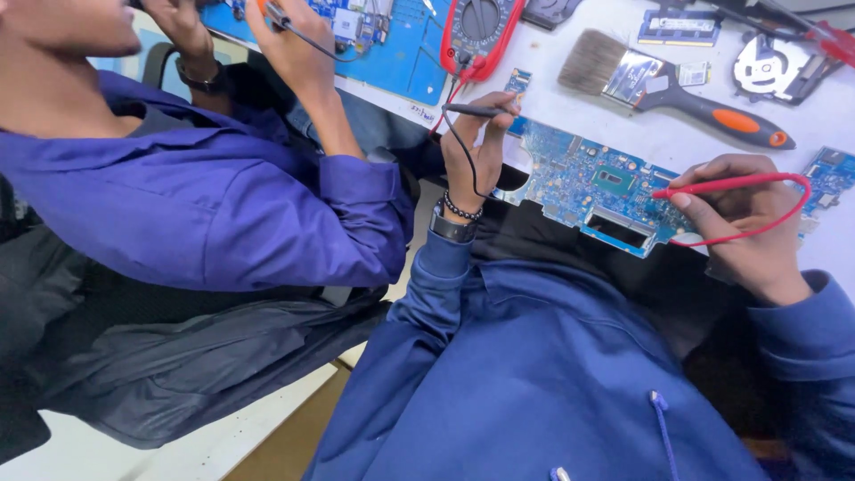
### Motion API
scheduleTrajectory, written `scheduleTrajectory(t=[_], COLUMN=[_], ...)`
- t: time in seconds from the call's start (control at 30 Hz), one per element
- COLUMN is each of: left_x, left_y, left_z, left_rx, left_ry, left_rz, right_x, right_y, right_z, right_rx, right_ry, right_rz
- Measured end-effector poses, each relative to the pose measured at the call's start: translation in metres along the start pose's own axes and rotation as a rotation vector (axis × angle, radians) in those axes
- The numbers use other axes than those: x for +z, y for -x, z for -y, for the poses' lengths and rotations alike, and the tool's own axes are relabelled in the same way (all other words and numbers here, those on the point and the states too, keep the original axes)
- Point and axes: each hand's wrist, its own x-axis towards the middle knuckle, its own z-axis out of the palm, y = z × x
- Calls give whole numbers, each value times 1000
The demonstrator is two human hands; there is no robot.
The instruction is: Testing and repairing a laptop motherboard using a multimeter and a soldering iron
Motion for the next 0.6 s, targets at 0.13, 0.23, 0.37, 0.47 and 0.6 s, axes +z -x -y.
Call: scheduleTrajectory(t=[0.13, 0.23, 0.37, 0.47, 0.6], left_x=[1, 5, 6, 6, 6], left_y=[0, -6, -8, -3, -8], left_z=[36, 45, 33, 51, 45], left_rx=[31, -90, -19, -106, 75], left_ry=[-101, 263, -209, -39, -213], left_rz=[8, 32, -39, -56, -53], right_x=[1, 2, 2, 2, 0], right_y=[1, -1, 0, 1, 1], right_z=[3, 2, 3, 2, 5], right_rx=[-5, -18, 57, 45, 57], right_ry=[0, -3, 19, 5, 46], right_rz=[-4, -28, -50, -39, -30])
